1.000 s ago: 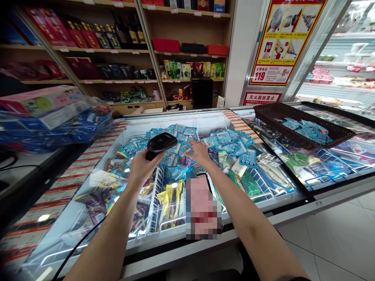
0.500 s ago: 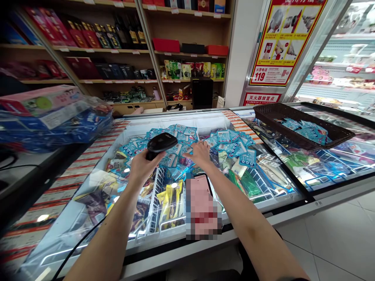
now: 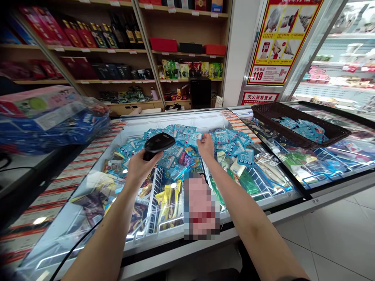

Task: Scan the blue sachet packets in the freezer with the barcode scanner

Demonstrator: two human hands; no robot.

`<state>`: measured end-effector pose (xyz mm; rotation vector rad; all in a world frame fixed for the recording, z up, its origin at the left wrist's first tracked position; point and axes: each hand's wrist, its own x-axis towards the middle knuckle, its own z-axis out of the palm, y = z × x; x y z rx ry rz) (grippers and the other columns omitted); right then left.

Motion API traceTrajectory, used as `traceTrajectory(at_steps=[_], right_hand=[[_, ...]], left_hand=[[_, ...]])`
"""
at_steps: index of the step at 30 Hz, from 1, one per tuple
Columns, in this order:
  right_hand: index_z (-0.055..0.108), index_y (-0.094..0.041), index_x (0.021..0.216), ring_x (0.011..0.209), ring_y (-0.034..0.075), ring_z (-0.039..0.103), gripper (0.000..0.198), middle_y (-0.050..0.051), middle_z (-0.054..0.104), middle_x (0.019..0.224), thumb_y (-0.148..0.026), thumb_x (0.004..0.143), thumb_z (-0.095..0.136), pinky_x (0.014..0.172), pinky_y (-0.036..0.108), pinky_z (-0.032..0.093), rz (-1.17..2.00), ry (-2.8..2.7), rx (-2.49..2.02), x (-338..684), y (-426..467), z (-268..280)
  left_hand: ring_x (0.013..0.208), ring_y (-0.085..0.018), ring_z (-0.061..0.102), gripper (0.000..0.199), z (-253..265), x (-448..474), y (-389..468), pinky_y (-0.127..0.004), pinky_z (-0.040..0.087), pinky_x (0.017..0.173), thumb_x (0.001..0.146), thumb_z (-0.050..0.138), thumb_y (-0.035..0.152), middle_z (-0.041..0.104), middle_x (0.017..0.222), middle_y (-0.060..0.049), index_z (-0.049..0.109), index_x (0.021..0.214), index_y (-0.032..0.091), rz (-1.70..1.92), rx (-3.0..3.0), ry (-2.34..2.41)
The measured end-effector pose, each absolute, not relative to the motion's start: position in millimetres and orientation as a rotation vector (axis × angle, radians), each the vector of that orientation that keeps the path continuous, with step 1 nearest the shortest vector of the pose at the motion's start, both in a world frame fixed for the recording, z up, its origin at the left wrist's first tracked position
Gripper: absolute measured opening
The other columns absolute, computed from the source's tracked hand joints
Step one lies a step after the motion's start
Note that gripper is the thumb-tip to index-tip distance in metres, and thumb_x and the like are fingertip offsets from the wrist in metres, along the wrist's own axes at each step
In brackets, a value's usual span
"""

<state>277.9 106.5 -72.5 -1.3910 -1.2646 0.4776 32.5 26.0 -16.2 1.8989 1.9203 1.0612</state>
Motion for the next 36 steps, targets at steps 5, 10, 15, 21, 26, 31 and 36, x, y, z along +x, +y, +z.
traceTrajectory(at_steps=[5,10,15,21,26,31,36], right_hand=[[0.059,-0.018,0.108,0.084,0.020,0.060,0.027,0.008,0.063,0.097,-0.034,0.092,0.045,0.080,0.035,0.049,0.176,-1.313,-1.280,286,93,-60],[0.064,-0.019,0.108,0.102,0.023,0.056,0.029,0.010,0.062,0.106,-0.033,0.095,0.042,0.091,0.035,0.043,-0.004,-1.494,-1.264,291,80,-46],[0.057,-0.016,0.121,0.097,0.022,0.058,0.035,0.011,0.060,0.117,-0.024,0.088,0.050,0.092,0.034,0.043,0.120,-1.604,-1.381,290,82,-45],[0.045,-0.015,0.133,0.093,0.024,0.059,0.056,0.011,0.059,0.120,-0.027,0.080,0.058,0.089,0.038,0.045,0.261,-1.565,-1.445,293,89,-57],[0.043,-0.015,0.135,0.074,0.021,0.062,0.062,0.008,0.064,0.098,-0.033,0.078,0.061,0.073,0.038,0.053,0.512,-1.454,-1.512,298,97,-72],[0.046,-0.014,0.133,0.066,0.019,0.064,0.057,0.007,0.065,0.091,-0.030,0.079,0.058,0.066,0.036,0.056,0.660,-1.345,-1.386,295,97,-72],[0.050,-0.016,0.130,0.064,0.022,0.066,0.053,0.002,0.063,0.070,-0.030,0.079,0.057,0.065,0.036,0.057,0.656,-1.355,-1.355,290,86,-61]], left_hand=[[0.061,-0.018,0.055,0.054,-17,32,27,-0.024,0.029,0.051,0.072,0.055,0.067,0.064,0.064,-0.003,0.069,0.091,0.019,1.057,1.913,1.918],[0.061,-0.018,0.056,0.053,-17,32,26,-0.024,0.029,0.051,0.072,0.055,0.066,0.065,0.064,-0.003,0.069,0.091,0.018,1.034,1.925,1.932],[0.061,-0.019,0.057,0.052,-15,33,25,-0.024,0.030,0.051,0.073,0.055,0.065,0.066,0.064,-0.003,0.068,0.093,0.018,1.037,1.931,1.913],[0.059,-0.020,0.058,0.051,-12,35,23,-0.025,0.031,0.051,0.073,0.057,0.063,0.065,0.061,-0.003,0.069,0.092,0.018,1.049,1.918,1.906],[0.052,-0.018,0.058,0.051,-6,39,18,-0.025,0.035,0.050,0.071,0.061,0.062,0.061,0.054,-0.001,0.067,0.088,0.015,1.109,1.788,1.763],[0.051,-0.016,0.057,0.048,-4,42,16,-0.024,0.037,0.049,0.070,0.065,0.058,0.059,0.054,-0.001,0.065,0.085,0.013,1.131,1.680,1.549],[0.049,-0.014,0.054,0.045,-3,44,16,-0.024,0.036,0.048,0.069,0.067,0.056,0.058,0.052,-0.001,0.064,0.080,0.013,1.063,1.690,1.500]])
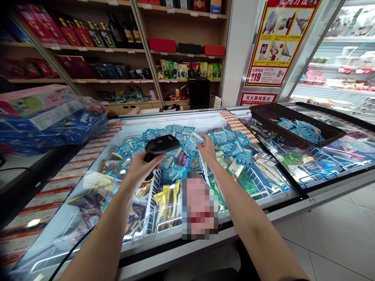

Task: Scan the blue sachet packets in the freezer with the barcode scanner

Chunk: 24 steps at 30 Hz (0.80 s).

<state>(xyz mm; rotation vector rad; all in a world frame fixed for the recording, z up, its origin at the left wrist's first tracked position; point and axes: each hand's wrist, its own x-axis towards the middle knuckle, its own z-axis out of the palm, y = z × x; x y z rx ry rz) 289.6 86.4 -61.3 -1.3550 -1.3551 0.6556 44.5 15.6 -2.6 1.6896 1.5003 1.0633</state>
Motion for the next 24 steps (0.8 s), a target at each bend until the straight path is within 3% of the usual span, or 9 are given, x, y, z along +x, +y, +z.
traceTrajectory(at_steps=[7,18,24], right_hand=[[0.049,-0.017,0.130,0.071,0.024,0.069,0.051,0.004,0.067,0.075,-0.029,0.081,0.055,0.073,0.038,0.057,0.622,-1.393,-1.381,288.3,82.9,-55.8],[0.049,-0.019,0.130,0.077,0.020,0.068,0.050,0.008,0.066,0.113,-0.026,0.081,0.053,0.069,0.033,0.058,0.591,-1.414,-1.341,287.6,84.4,-57.7],[0.048,-0.018,0.130,0.076,0.019,0.066,0.048,0.008,0.066,0.111,-0.027,0.083,0.051,0.074,0.033,0.055,0.505,-1.463,-1.357,288.3,83.9,-58.9]], left_hand=[[0.050,-0.016,0.056,0.046,-1.6,46.9,14.3,-0.025,0.036,0.047,0.069,0.066,0.058,0.058,0.053,-0.001,0.065,0.082,0.014,1.027,1.689,1.479],[0.050,-0.016,0.056,0.046,-4.9,44.8,16.6,-0.025,0.036,0.047,0.070,0.067,0.057,0.059,0.054,-0.001,0.065,0.084,0.014,1.000,1.712,1.480],[0.050,-0.016,0.056,0.046,-6.0,44.1,17.4,-0.025,0.036,0.048,0.070,0.066,0.058,0.059,0.054,-0.001,0.065,0.084,0.014,1.011,1.719,1.494]])
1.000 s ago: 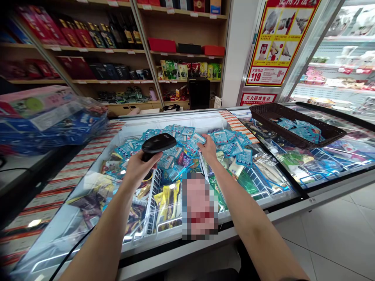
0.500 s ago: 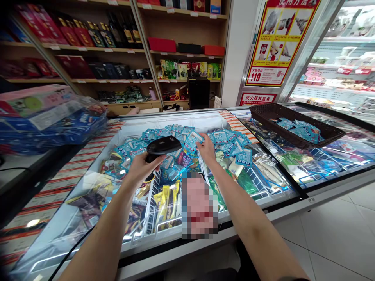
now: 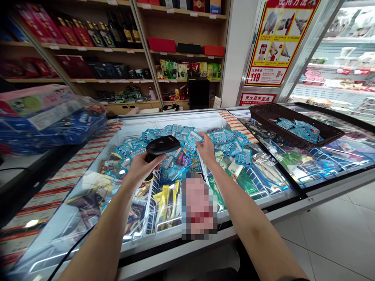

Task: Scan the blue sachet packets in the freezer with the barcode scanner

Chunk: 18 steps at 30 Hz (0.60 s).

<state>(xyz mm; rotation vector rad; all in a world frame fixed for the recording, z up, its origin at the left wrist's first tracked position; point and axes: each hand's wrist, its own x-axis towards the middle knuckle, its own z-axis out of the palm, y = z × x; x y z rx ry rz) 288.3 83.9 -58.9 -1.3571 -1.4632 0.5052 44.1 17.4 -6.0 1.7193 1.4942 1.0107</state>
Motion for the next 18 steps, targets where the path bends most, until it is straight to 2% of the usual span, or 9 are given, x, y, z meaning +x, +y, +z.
traceTrajectory(at_steps=[3,6,11,14,18], right_hand=[[0.047,-0.017,0.130,0.077,0.018,0.064,0.048,0.009,0.061,0.119,-0.027,0.084,0.051,0.079,0.033,0.052,0.360,-1.457,-1.373,294,84,-58],[0.051,-0.017,0.128,0.077,0.018,0.061,0.044,0.011,0.059,0.116,-0.024,0.086,0.046,0.083,0.034,0.049,0.175,-1.406,-1.407,307,85,-55],[0.063,-0.016,0.112,0.102,0.025,0.054,0.036,0.014,0.056,0.115,-0.021,0.088,0.037,0.093,0.038,0.041,-0.043,-1.300,-1.599,333,86,-51],[0.062,-0.013,0.112,0.111,0.030,0.046,0.034,0.018,0.053,0.118,-0.031,0.089,0.044,0.097,0.045,0.036,-0.135,-1.273,-1.714,340,83,-52],[0.059,-0.013,0.113,0.120,0.038,0.037,0.044,0.021,0.051,0.120,-0.039,0.078,0.063,0.097,0.055,0.028,-0.215,-1.315,-1.863,340,77,-54]], left_hand=[[0.048,-0.015,0.053,0.046,-8,43,19,-0.024,0.034,0.046,0.070,0.065,0.058,0.058,0.052,-0.001,0.064,0.081,0.014,1.054,1.720,1.525],[0.049,-0.015,0.054,0.045,-10,42,20,-0.024,0.033,0.047,0.070,0.065,0.059,0.058,0.052,-0.001,0.063,0.079,0.014,1.089,1.738,1.559],[0.050,-0.016,0.056,0.046,-14,43,20,-0.024,0.033,0.047,0.069,0.065,0.058,0.057,0.053,0.000,0.064,0.084,0.015,1.102,1.746,1.574],[0.051,-0.017,0.057,0.047,-16,43,21,-0.024,0.033,0.047,0.070,0.063,0.059,0.058,0.054,0.000,0.065,0.085,0.015,1.084,1.786,1.607],[0.056,-0.018,0.058,0.050,-16,41,22,-0.024,0.032,0.049,0.071,0.060,0.063,0.061,0.057,-0.001,0.068,0.088,0.017,1.032,1.914,1.737]])
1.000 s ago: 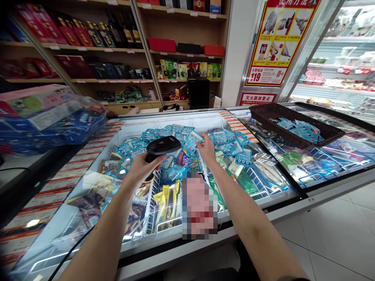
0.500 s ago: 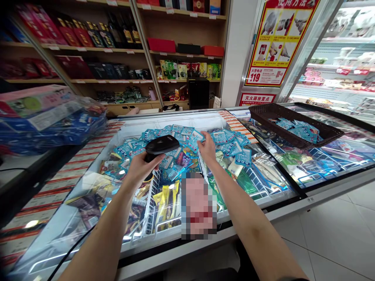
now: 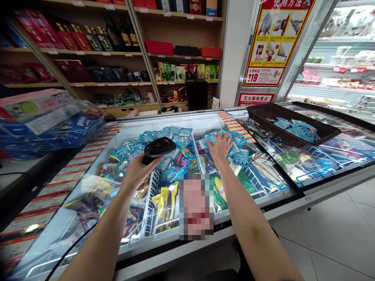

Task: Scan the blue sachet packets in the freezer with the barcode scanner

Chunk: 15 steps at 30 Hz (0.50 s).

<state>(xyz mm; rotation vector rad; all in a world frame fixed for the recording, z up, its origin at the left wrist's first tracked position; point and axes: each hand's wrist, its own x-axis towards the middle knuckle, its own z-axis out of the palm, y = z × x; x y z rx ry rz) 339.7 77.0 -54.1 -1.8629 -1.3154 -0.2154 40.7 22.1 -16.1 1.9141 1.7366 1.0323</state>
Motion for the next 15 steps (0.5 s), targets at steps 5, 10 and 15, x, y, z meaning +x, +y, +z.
traceTrajectory(at_steps=[5,10,15], right_hand=[[0.057,-0.012,0.110,0.127,0.039,0.031,0.046,0.023,0.047,0.131,-0.033,0.071,0.070,0.100,0.057,0.022,-0.199,-1.384,-2.047,341,74,-46],[0.059,-0.008,0.112,0.129,0.039,0.029,0.047,0.023,0.047,0.134,-0.025,0.070,0.069,0.102,0.060,0.018,-0.225,-1.411,-2.233,342,73,-35],[0.061,-0.004,0.114,0.134,0.041,0.022,0.042,0.025,0.042,0.141,-0.020,0.075,0.062,0.104,0.063,0.012,-0.309,-1.485,-2.226,338,72,-36]], left_hand=[[0.064,-0.021,0.060,0.053,-9,36,22,-0.025,0.032,0.052,0.072,0.056,0.065,0.067,0.066,-0.004,0.069,0.093,0.019,0.974,1.988,1.908],[0.066,-0.022,0.060,0.057,0,29,26,-0.026,0.032,0.052,0.072,0.053,0.069,0.069,0.072,-0.006,0.070,0.096,0.020,0.974,1.952,2.041],[0.067,-0.023,0.061,0.058,-1,20,31,-0.026,0.034,0.054,0.071,0.054,0.070,0.069,0.071,-0.006,0.069,0.094,0.019,1.048,1.891,2.069]])
